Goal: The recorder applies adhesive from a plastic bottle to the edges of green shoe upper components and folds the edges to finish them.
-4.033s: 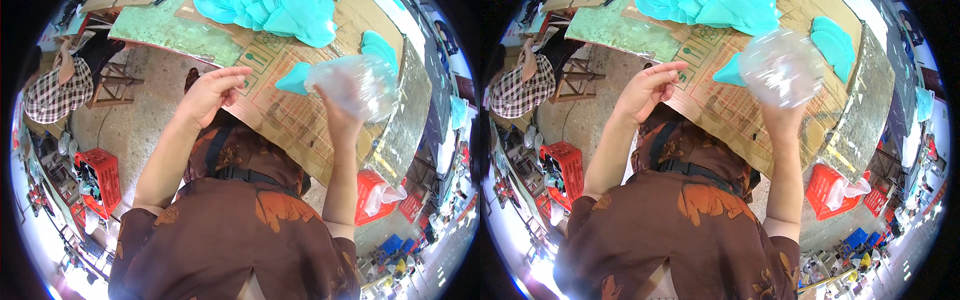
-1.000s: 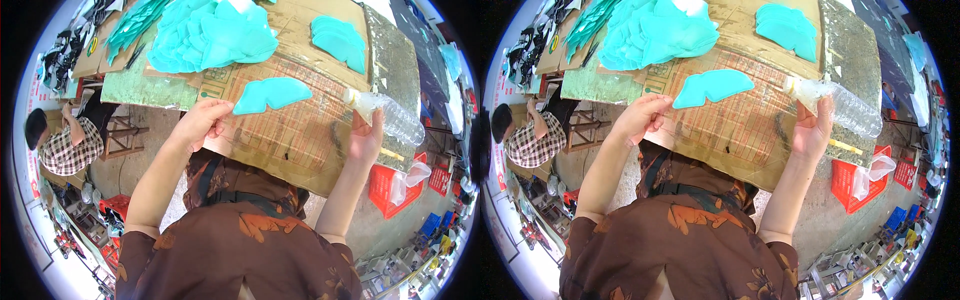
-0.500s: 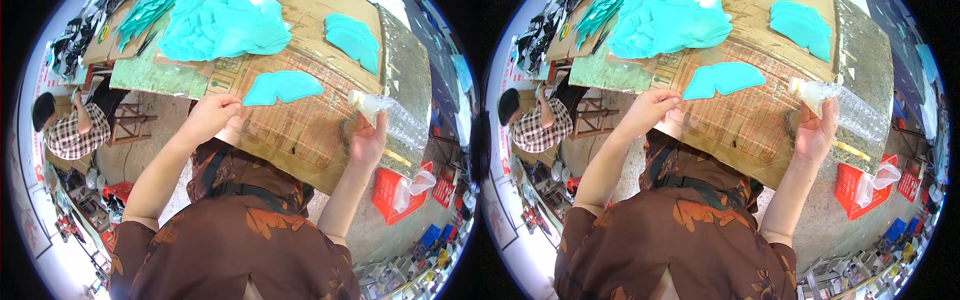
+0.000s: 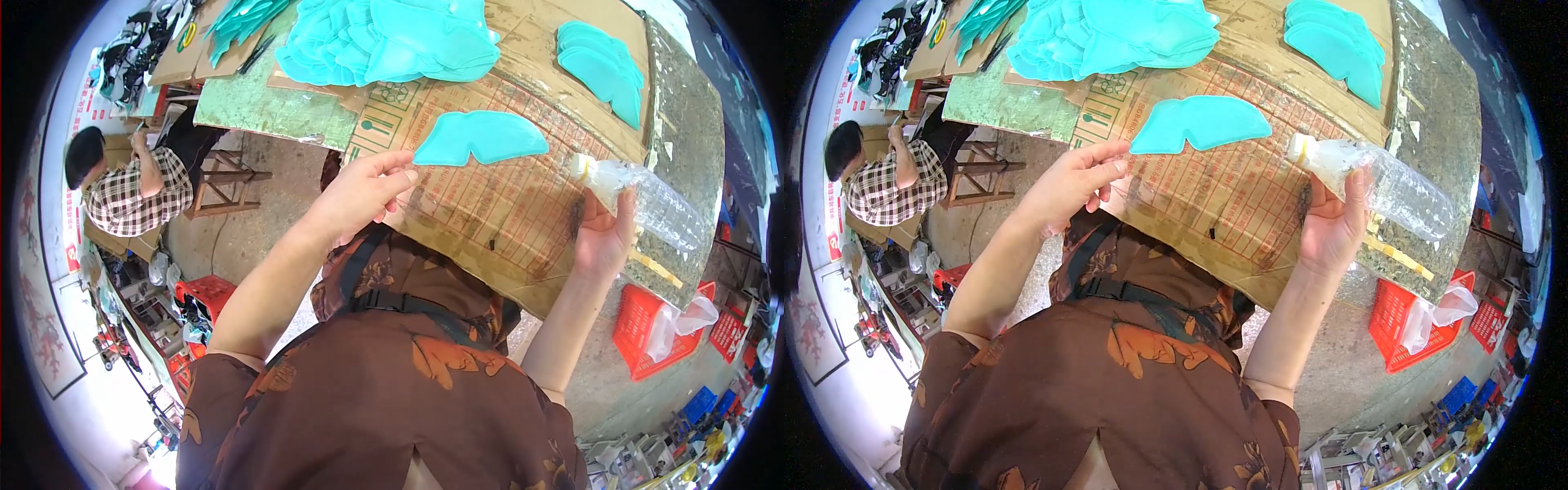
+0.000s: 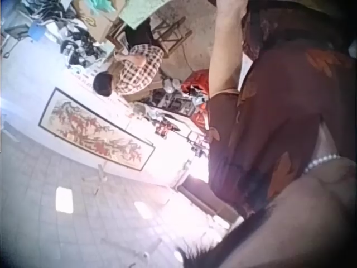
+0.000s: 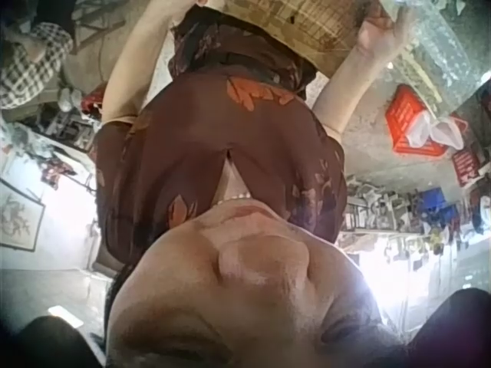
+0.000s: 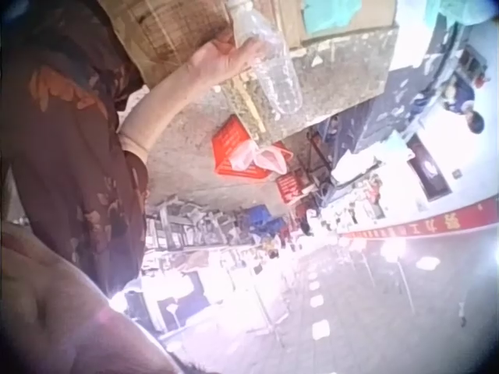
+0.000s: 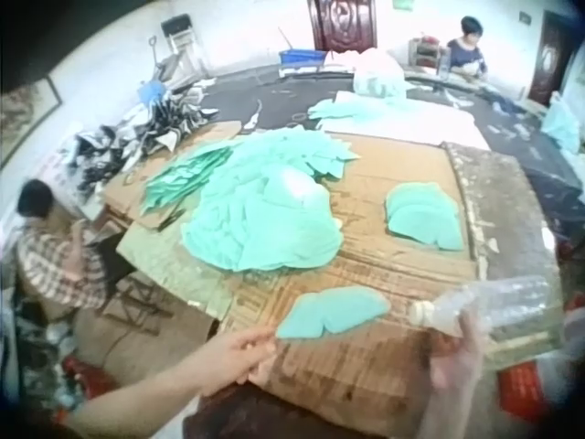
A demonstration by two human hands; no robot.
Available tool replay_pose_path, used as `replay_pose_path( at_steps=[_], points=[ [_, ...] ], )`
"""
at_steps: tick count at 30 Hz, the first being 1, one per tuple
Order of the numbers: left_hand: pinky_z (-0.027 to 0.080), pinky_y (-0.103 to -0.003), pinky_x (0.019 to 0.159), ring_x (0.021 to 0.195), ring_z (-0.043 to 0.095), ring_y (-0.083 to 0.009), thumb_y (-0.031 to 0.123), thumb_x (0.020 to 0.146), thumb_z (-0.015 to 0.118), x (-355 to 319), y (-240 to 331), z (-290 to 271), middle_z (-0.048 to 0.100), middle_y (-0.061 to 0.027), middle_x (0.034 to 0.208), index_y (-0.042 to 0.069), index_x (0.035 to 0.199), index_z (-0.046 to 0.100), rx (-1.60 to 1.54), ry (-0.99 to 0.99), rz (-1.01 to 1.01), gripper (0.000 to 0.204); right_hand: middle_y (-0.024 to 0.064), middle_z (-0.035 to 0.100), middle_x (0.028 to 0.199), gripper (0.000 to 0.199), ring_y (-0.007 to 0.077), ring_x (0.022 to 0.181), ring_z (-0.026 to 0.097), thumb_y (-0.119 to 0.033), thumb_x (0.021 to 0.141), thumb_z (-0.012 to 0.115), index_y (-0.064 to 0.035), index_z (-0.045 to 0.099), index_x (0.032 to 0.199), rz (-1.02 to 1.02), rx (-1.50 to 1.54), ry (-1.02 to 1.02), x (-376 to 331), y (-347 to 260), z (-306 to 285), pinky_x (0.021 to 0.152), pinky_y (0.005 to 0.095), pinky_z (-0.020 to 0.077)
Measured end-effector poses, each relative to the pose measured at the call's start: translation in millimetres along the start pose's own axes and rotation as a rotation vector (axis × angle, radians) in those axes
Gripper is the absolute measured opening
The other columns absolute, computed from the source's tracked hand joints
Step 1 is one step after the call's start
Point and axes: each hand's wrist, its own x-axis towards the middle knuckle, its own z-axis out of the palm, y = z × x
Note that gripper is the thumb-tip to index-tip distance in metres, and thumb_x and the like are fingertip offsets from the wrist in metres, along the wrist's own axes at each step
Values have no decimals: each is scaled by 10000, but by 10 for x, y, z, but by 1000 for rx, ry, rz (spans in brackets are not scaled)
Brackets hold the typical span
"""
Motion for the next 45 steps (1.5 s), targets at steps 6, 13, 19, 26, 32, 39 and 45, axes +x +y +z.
replay_pose_path(
  at_steps=[6,13,19,26,32,39,45],
  points=[
    [353,-200,435,559,479,-51,190,889,604,200,-1,-88,554,-6,782,-38,1143,562,-141,22,-58,344,144,581,1220,373,267,1107,590,-162,915,601,-3,502,1237,6,-23,-32,18,30,4,941,384,522],
    [339,-223,402,494,459,-61,211,867,636,305,166,-52,533,1,664,-4,904,631,128,88,-77,218,142,570,1239,377,261,1119,584,-146,920,587,3,491,1253,-31,-72,-49,18,62,30,939,379,520],
    [281,-184,366,443,407,-37,181,867,602,393,213,-82,513,14,637,35,844,597,29,22,-93,148,128,567,1218,404,240,1100,585,-86,908,597,-14,457,1281,-37,-32,-54,11,70,39,892,387,537],
    [274,-181,357,447,414,-29,154,843,599,401,446,8,495,21,626,68,738,554,-81,-66,-50,142,132,567,1207,350,254,1116,572,-67,911,587,-12,478,1238,-46,-51,-44,56,114,17,918,398,522],
    [281,-171,352,461,433,-23,166,838,617,361,564,212,506,26,658,71,752,556,-220,-78,63,141,146,554,1225,336,278,1144,553,-56,918,568,-1,479,1237,-69,-82,-47,31,133,55,955,433,495],
    [279,-165,360,471,437,-18,175,834,627,385,733,340,507,28,668,72,764,568,-195,-103,129,137,123,577,1196,351,241,1101,582,-50,905,590,-20,484,1238,-71,-55,-61,36,137,57,915,404,528],
    [279,-165,359,465,424,-13,177,833,627,382,893,443,500,30,641,75,734,560,-206,-101,213,157,125,574,1178,323,246,1089,584,-60,908,590,-15,487,1211,-65,-28,-28,61,147,20,901,423,535]
  ],
)
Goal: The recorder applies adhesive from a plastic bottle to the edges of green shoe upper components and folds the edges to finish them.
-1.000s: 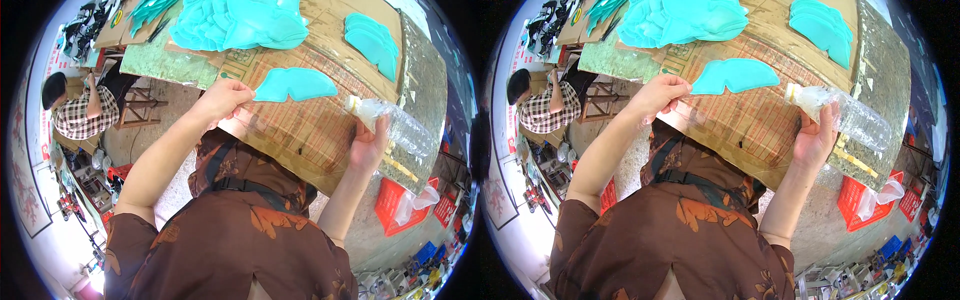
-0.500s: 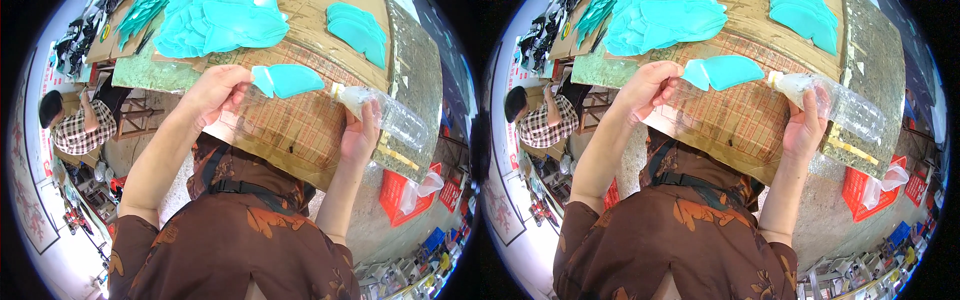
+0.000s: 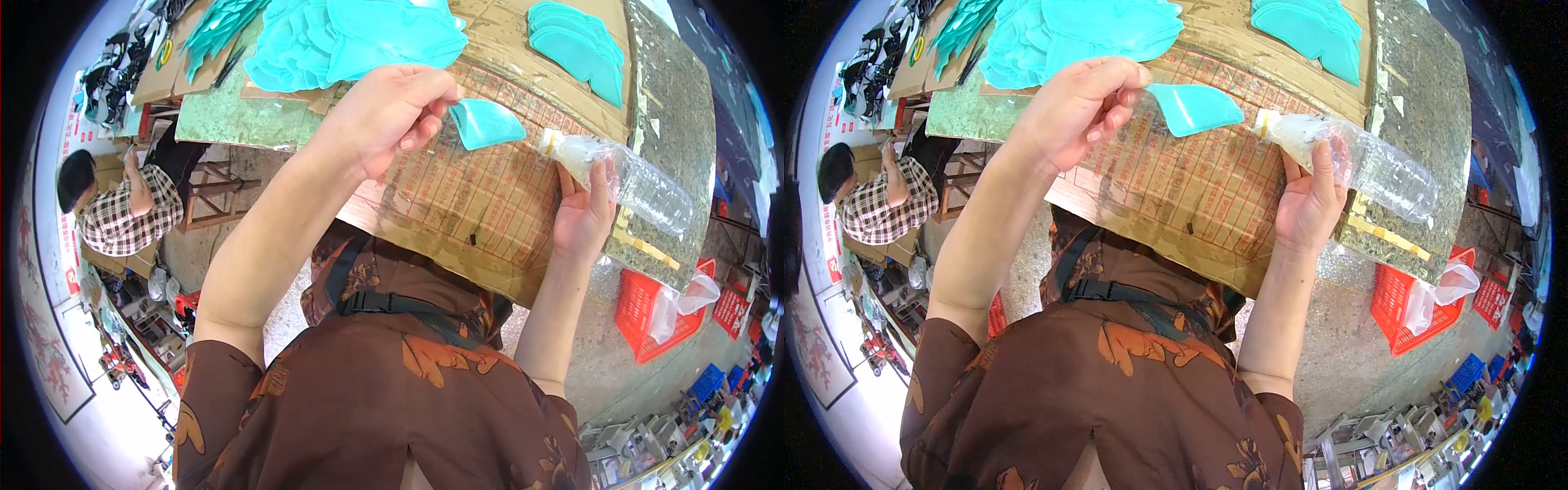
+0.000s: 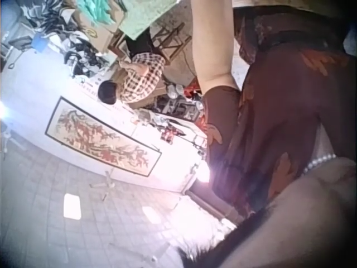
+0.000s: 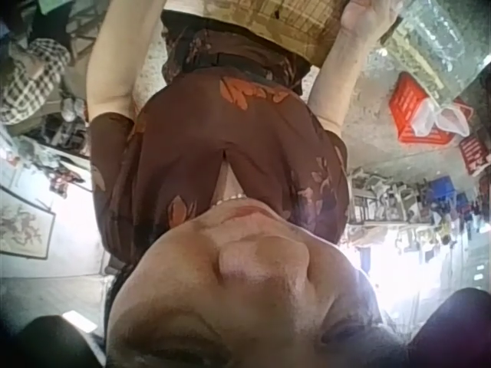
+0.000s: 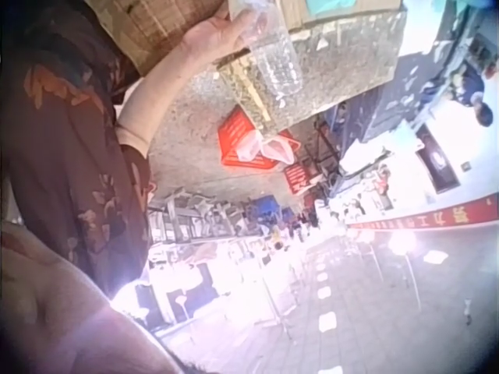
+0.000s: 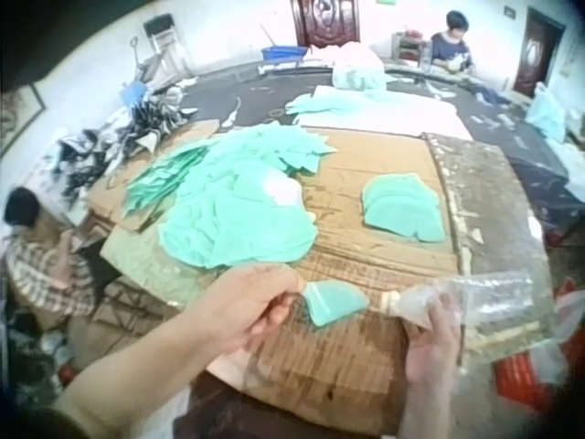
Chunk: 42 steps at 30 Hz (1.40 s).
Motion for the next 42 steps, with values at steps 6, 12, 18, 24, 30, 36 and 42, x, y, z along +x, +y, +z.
replay_pose_path(
  at_steps=[6,12,18,24,30,36,42],
  points=[
    [282,-161,371,476,431,-13,182,842,621,78,102,83,505,36,624,71,730,570,-13,-70,58,166,122,571,1174,327,247,1095,578,-73,912,591,-18,483,1215,15,12,16,17,-8,-27,879,442,545],
    [361,-200,407,547,496,-58,149,831,639,250,236,89,544,9,708,65,782,571,-32,-175,53,119,109,562,1199,359,255,1100,577,-109,925,581,-27,463,1253,9,29,25,-2,-16,-5,883,458,541],
    [333,-219,410,451,400,-78,138,837,617,427,236,179,513,-15,594,30,658,562,-138,-178,92,216,143,551,1245,395,319,1171,527,-227,944,551,-7,464,1262,11,-11,32,-8,-33,-22,991,498,454],
    [447,-197,374,494,582,-88,114,882,593,439,463,276,556,-54,582,85,728,575,-148,-229,-84,158,148,542,1259,404,328,1177,517,-229,944,547,-12,458,1274,19,10,46,-12,-28,-27,1002,503,442],
    [357,-189,362,440,499,-83,151,894,559,141,1063,490,538,-22,574,60,673,546,-52,-232,382,239,152,532,1271,403,334,1191,504,-226,943,549,-21,458,1278,14,54,83,-27,-44,-56,1002,501,441],
    [513,-271,432,483,582,-105,197,863,639,-139,1081,538,613,-33,628,94,783,646,792,-6,759,130,149,520,1289,403,320,1205,494,-219,941,551,-23,457,1280,-18,48,81,-52,-53,-136,1008,496,437],
    [507,-315,701,841,562,-188,118,757,554,35,4,-69,483,-29,835,83,844,518,1657,-602,1107,100,163,533,1281,432,296,1171,538,-232,934,575,4,453,1275,-53,267,62,-146,-79,-129,962,418,506]
  ],
)
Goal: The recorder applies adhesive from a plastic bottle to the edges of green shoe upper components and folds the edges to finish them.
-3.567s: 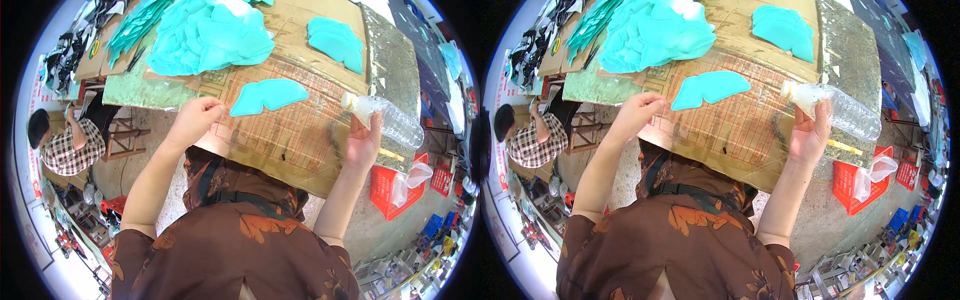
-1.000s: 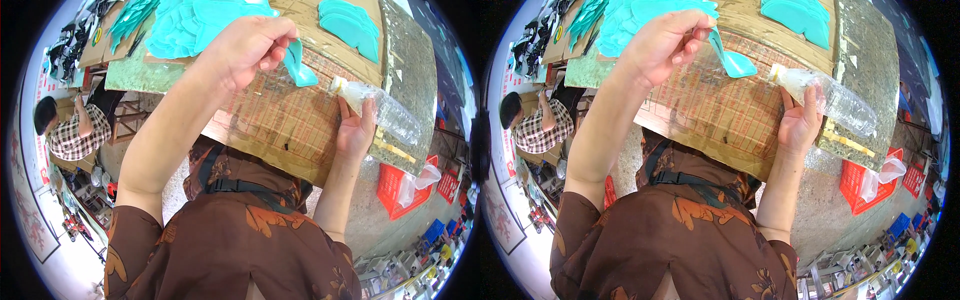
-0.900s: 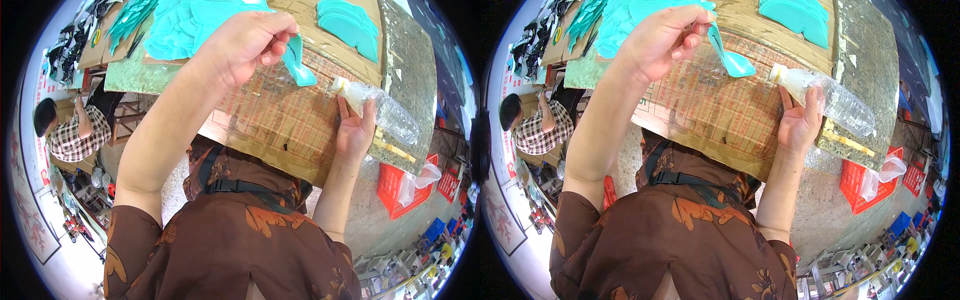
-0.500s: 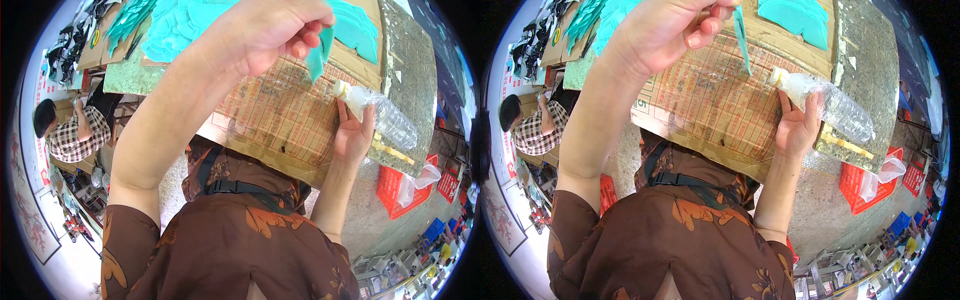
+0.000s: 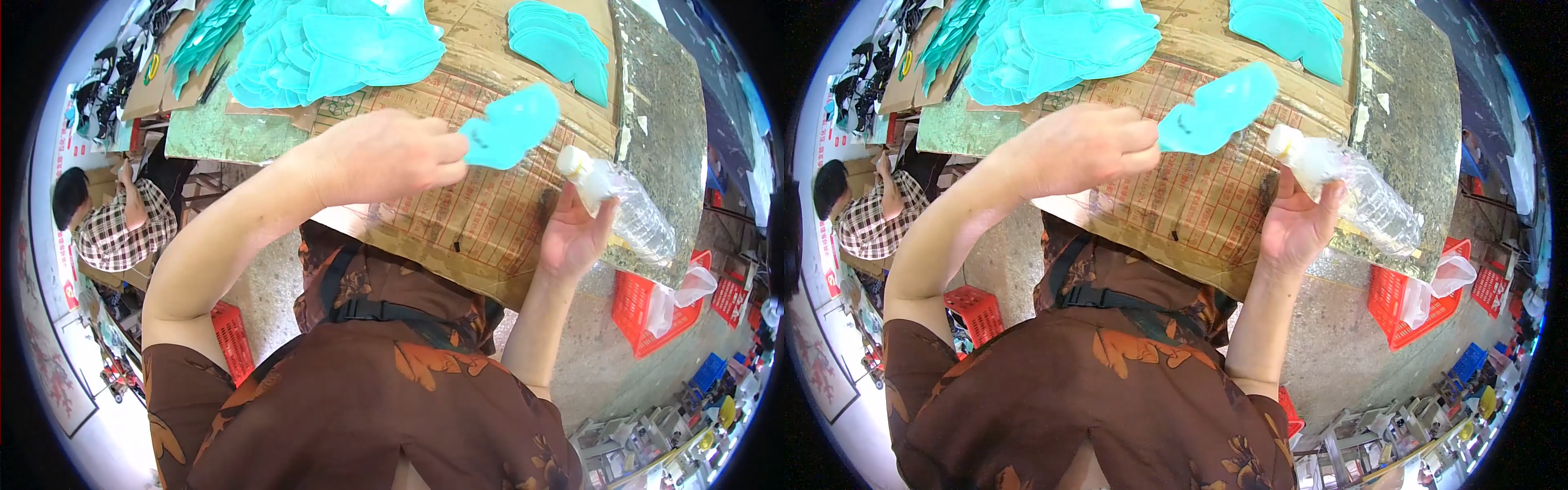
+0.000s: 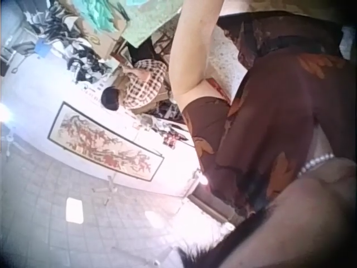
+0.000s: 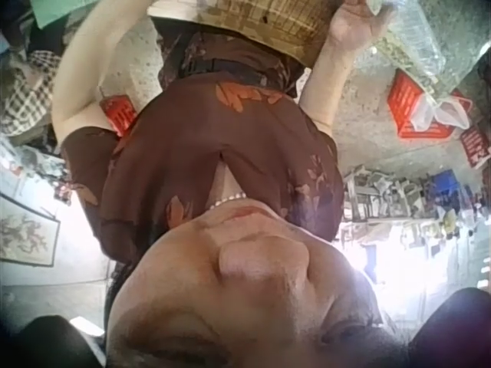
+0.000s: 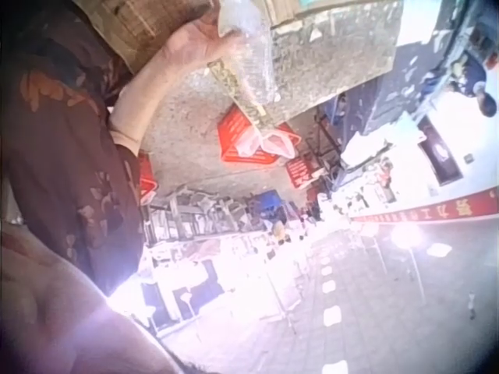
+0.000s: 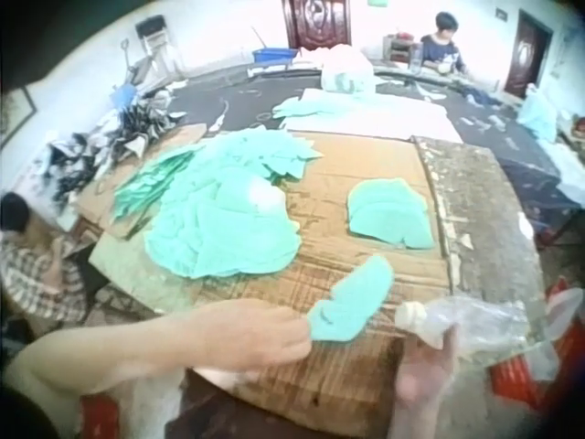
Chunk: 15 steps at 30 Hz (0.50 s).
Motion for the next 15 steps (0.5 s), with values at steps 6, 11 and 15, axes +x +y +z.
replay_pose_path(
  at_steps=[6,11,15],
  points=[
    [455,-289,805,927,524,-142,148,757,579,-243,20,351,511,17,870,112,789,584,93,24,10,49,156,588,1200,389,263,1058,614,-177,911,616,-20,495,1246,-121,-64,-27,-39,-146,271,874,375,553],
    [426,-296,866,934,527,-146,143,726,601,-258,-13,424,526,14,924,105,787,606,152,106,22,71,128,583,1157,411,200,1016,604,-41,849,675,-3,499,1218,-278,-855,-297,-59,20,585,855,338,537],
    [423,-316,883,952,539,-154,131,715,604,-279,-40,518,555,4,988,87,847,623,133,154,-22,140,110,582,1140,463,171,994,590,-31,803,732,20,515,1208,-344,-1231,-517,119,198,596,851,306,502]
  ],
)
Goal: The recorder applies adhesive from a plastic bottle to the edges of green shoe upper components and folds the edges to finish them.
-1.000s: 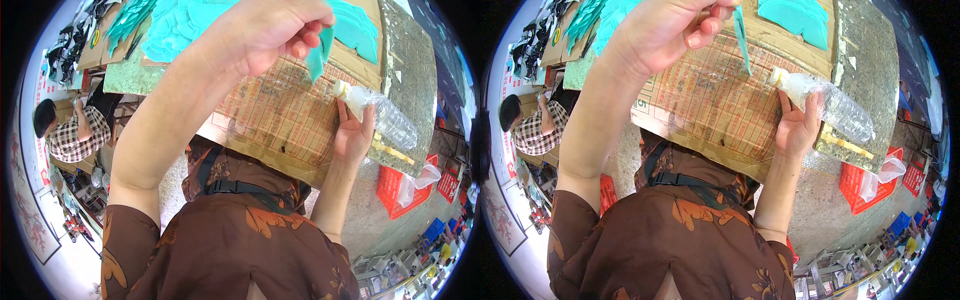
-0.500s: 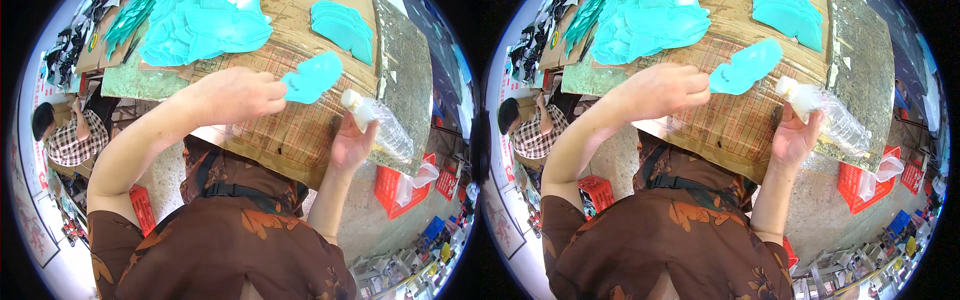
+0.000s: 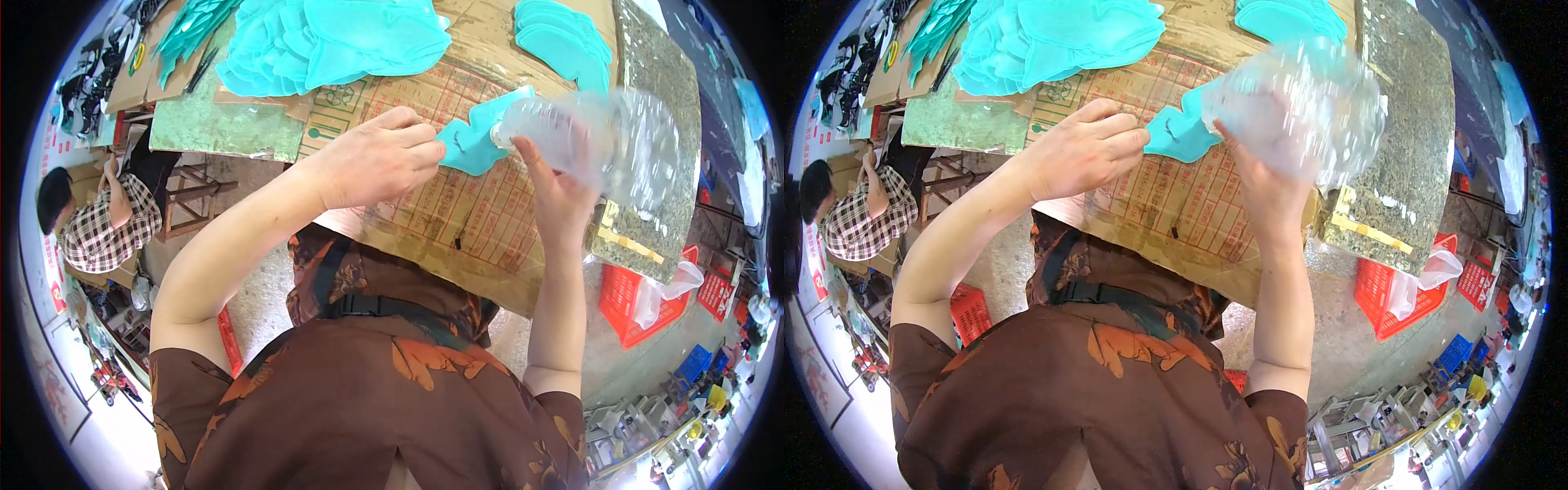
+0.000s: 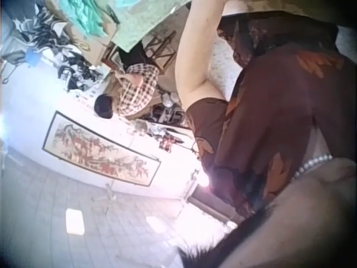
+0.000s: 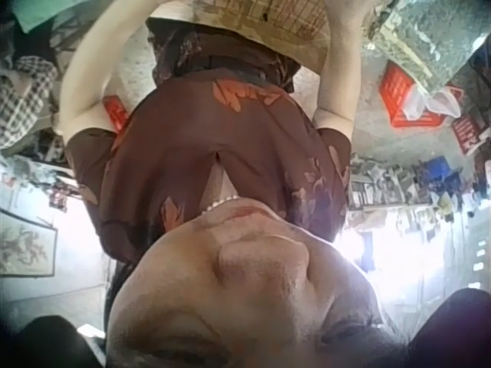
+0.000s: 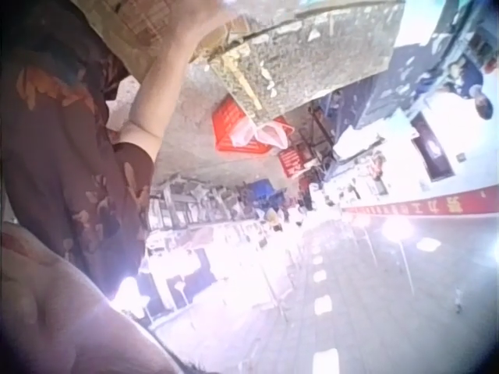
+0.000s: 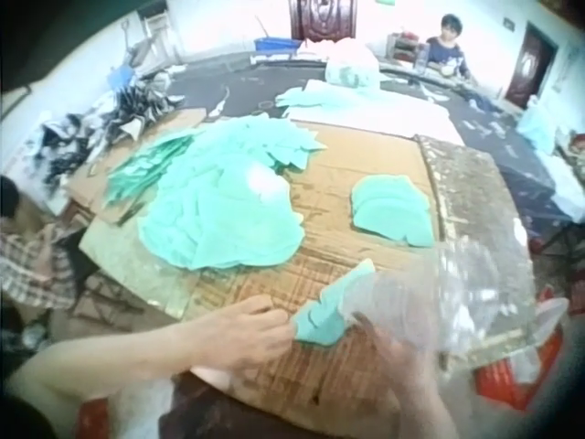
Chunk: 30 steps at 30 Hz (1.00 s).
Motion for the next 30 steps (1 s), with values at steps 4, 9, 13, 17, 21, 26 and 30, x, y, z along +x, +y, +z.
replay_pose_path(
  at_steps=[4,9,13,17,21,26,30],
  points=[
    [422,-321,886,943,547,-159,128,722,595,-18,-6,78,566,0,997,89,849,611,8,9,-17,134,111,637,1061,491,161,933,611,-89,773,772,6,550,1201,-37,-114,6,270,-29,73,791,294,494],
    [421,-324,876,915,562,-168,127,737,588,-52,0,100,585,-2,969,97,864,583,-35,62,-102,131,108,668,961,442,150,858,626,-93,769,772,6,584,1156,-166,-87,64,365,68,108,735,296,501],
    [422,-325,854,905,567,-166,127,746,589,-87,5,137,595,4,936,100,865,581,-93,97,-174,122,95,653,970,423,147,857,616,-100,767,776,12,590,1130,-8,-125,-17,254,-162,13,744,288,496],
    [411,-321,815,874,569,-169,125,761,597,-27,-19,61,598,2,894,116,923,617,-194,93,-254,164,77,630,998,410,146,904,597,-105,785,764,17,579,1130,108,-10,-135,118,-126,-48,787,283,485],
    [402,-319,794,875,563,-175,134,765,609,128,-110,54,591,-5,894,147,926,659,-195,117,-273,170,74,621,1035,395,146,934,585,-126,813,746,20,575,1138,157,156,-5,59,-56,-26,815,289,477],
    [399,-324,804,925,545,-170,142,749,614,320,-140,70,576,4,925,144,850,652,-131,127,-241,109,103,573,1138,457,172,1024,569,-70,837,709,43,499,1227,174,187,-12,88,10,-66,878,304,478],
    [411,-336,810,924,535,-174,127,742,579,398,-165,113,527,3,837,120,725,607,-149,118,-192,33,98,576,1138,454,167,1015,569,-76,840,709,37,503,1229,177,217,8,69,-33,-29,877,298,474]
  ],
)
